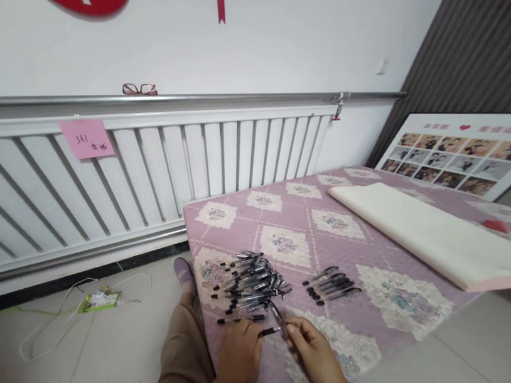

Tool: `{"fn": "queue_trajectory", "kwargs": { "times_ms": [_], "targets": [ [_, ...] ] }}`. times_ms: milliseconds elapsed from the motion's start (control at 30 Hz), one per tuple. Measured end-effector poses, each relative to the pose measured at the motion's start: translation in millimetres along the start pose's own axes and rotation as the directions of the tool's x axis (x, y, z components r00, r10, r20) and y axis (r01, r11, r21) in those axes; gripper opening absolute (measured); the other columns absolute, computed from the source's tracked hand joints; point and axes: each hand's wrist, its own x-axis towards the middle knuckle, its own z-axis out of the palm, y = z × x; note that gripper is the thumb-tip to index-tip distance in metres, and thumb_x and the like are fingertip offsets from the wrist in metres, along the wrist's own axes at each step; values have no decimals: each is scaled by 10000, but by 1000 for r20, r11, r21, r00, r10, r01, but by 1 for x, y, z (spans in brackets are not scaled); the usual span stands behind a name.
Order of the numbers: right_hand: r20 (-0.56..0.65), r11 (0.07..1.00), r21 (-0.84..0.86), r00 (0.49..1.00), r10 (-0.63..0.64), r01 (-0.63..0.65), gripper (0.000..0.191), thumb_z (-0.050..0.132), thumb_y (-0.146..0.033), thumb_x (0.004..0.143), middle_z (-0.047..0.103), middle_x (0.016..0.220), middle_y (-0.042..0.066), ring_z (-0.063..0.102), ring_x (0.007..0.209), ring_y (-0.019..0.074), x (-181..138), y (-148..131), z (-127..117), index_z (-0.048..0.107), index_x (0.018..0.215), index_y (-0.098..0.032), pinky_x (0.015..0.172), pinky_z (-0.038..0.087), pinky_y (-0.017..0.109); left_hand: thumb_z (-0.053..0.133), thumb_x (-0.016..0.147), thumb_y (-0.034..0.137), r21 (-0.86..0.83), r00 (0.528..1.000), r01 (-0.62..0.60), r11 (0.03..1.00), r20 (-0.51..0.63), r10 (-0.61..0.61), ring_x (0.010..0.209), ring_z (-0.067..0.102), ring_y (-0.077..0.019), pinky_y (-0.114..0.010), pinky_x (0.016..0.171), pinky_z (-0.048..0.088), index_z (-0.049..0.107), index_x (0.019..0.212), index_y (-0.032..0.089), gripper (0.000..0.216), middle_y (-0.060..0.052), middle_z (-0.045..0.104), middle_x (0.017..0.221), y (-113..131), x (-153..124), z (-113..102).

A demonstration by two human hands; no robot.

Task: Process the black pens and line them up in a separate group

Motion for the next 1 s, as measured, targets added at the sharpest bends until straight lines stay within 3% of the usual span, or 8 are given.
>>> {"fn": "queue_trajectory", "kwargs": {
  "times_ms": [100, 267, 400, 633, 867, 1000],
  "targets": [
    [-116, 978, -175, 985, -130, 109, 247, 482, -402, 814, 616, 670, 9, 569, 637, 175, 11, -2, -2, 604, 770, -192, 609, 437, 260, 450, 866, 133, -14, 1000, -2, 1000, -23, 2, 933, 571, -202, -349, 847, 447, 611, 1023, 227, 243, -36, 627, 1009, 0, 0, 0],
    [-114, 899, -397, 962, -247, 184, 171, 514, -339, 787, 657, 733, 39, 597, 705, 201, 31, -11, 2, 605, 759, -197, 682, 441, 288, 456, 859, 138, -6, 1000, 5, 1000, -5, -5, 914, 578, -203, -336, 828, 452, 614, 1044, 237, 262, -38, 631, 989, 0, -1, 0],
    [-61, 871, -452, 968, -243, 190, 158, 576, -269, 731, 683, 802, 47, 623, 757, 213, 39, -12, 8, 630, 865, -205, 704, 451, 289, 465, 860, 146, 20, 1000, 11, 1000, 10, -11, 907, 580, -204, -336, 819, 451, 613, 1049, 241, 258, -34, 634, 984, 0, 0, 0],
    [5, 808, -569, 983, -182, 153, 401, 545, -133, 695, 699, 986, 139, 654, 895, 261, 33, -7, -4, 625, 1087, -145, 792, 470, 329, 483, 850, 145, 10, 999, 25, 1000, 34, -26, 917, 573, -207, -338, 821, 441, 616, 1043, 244, 255, -27, 634, 986, 0, 2, -2],
    [70, 648, -750, 989, -128, 137, 500, 467, -61, 731, 655, 1072, 188, 644, 950, 256, 19, -4, -13, 559, 1222, -95, 828, 473, 318, 484, 868, 186, -4, 999, -18, 1000, 30, 18, 935, 570, -206, -345, 841, 444, 618, 1059, 242, 240, -36, 632, 1015, -4, 1, 1],
    [59, 731, -667, 988, -141, 144, 544, 483, -30, 654, 664, 1018, 146, 643, 900, 229, 19, -9, -15, 599, 1175, -138, 824, 470, 302, 484, 865, 170, 16, 999, -37, 999, 17, 37, 933, 570, -208, -351, 846, 447, 614, 1078, 246, 261, -37, 634, 1015, -3, 1, 1]
  ]
}}
